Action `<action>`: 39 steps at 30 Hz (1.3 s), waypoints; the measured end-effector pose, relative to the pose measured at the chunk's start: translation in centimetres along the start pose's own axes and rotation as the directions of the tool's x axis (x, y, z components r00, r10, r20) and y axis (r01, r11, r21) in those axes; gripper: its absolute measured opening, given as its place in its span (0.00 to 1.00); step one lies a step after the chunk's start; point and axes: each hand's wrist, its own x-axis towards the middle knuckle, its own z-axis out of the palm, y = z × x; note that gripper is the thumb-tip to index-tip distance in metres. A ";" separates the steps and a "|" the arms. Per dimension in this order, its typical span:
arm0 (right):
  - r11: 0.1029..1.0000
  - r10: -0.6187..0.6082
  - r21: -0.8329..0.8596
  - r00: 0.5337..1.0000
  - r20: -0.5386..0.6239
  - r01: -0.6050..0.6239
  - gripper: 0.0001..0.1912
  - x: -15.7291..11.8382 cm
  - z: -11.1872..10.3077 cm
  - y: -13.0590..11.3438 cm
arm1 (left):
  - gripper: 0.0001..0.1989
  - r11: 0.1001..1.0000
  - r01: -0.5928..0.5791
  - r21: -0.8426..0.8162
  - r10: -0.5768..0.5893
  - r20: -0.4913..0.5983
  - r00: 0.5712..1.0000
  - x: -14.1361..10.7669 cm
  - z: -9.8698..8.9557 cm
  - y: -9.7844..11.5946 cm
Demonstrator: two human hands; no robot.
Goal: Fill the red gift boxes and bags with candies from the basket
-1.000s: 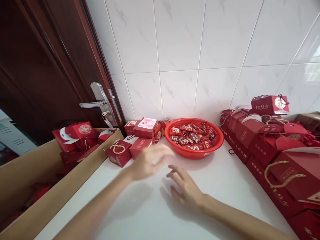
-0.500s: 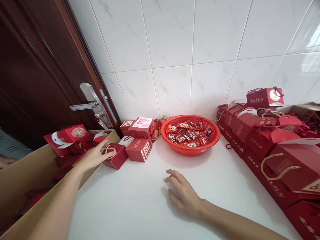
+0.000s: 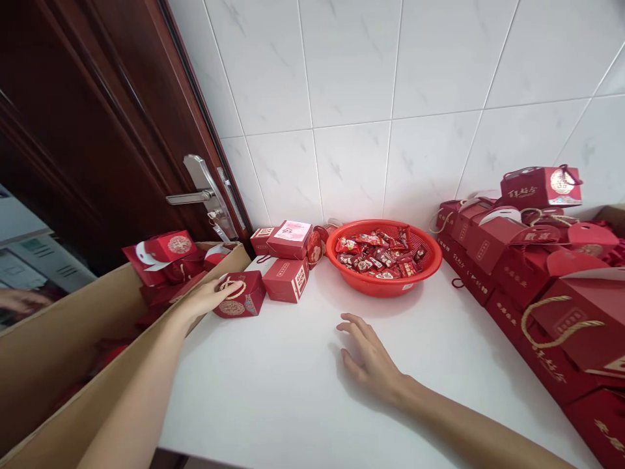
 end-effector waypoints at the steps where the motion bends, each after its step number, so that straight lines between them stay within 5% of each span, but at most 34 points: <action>1: 0.999 -0.011 -0.036 1.000 -0.004 0.010 0.20 -0.1 0.0 0.0 | 0.34 0.997 0.032 -0.066 -0.028 0.059 0.998 -0.2 0.2 0.0; 5: 0.983 -0.078 -0.166 0.997 -0.013 0.075 0.22 -0.1 0.2 0.0 | 0.42 0.979 0.122 -0.162 -0.109 0.085 0.990 -1.4 0.4 0.3; 12: 0.948 -0.101 -0.299 0.994 0.035 0.107 0.24 0.0 0.3 -0.2 | 0.34 0.993 0.026 -0.115 -0.004 0.191 0.982 -2.1 0.4 0.2; 21: 0.964 -0.101 -0.249 0.995 -0.014 0.095 0.23 0.0 0.6 0.3 | 0.39 0.993 0.023 -0.114 0.010 0.281 0.960 -4.2 0.4 1.9; 29: 0.988 -0.106 -0.130 0.984 -0.142 0.087 0.20 1.2 -1.2 0.1 | 0.44 0.988 0.016 -0.155 0.062 0.483 0.873 -6.2 0.7 2.8; 32: 0.996 -0.093 -0.035 0.976 -0.199 0.088 0.20 2.2 -3.0 -0.3 | 0.38 0.979 -0.153 -0.136 0.199 0.458 0.867 -7.2 0.8 4.2; 35: 0.989 -0.072 0.107 0.964 -0.257 0.103 0.19 3.2 -4.9 -1.2 | 0.30 0.897 -0.441 -0.034 0.408 0.447 0.796 -8.8 1.7 6.8; 39: 0.970 -0.055 0.211 0.952 -0.303 0.123 0.20 4.1 -7.4 -2.5 | 0.22 0.601 -0.787 0.140 0.681 0.427 0.596 -10.5 5.2 10.2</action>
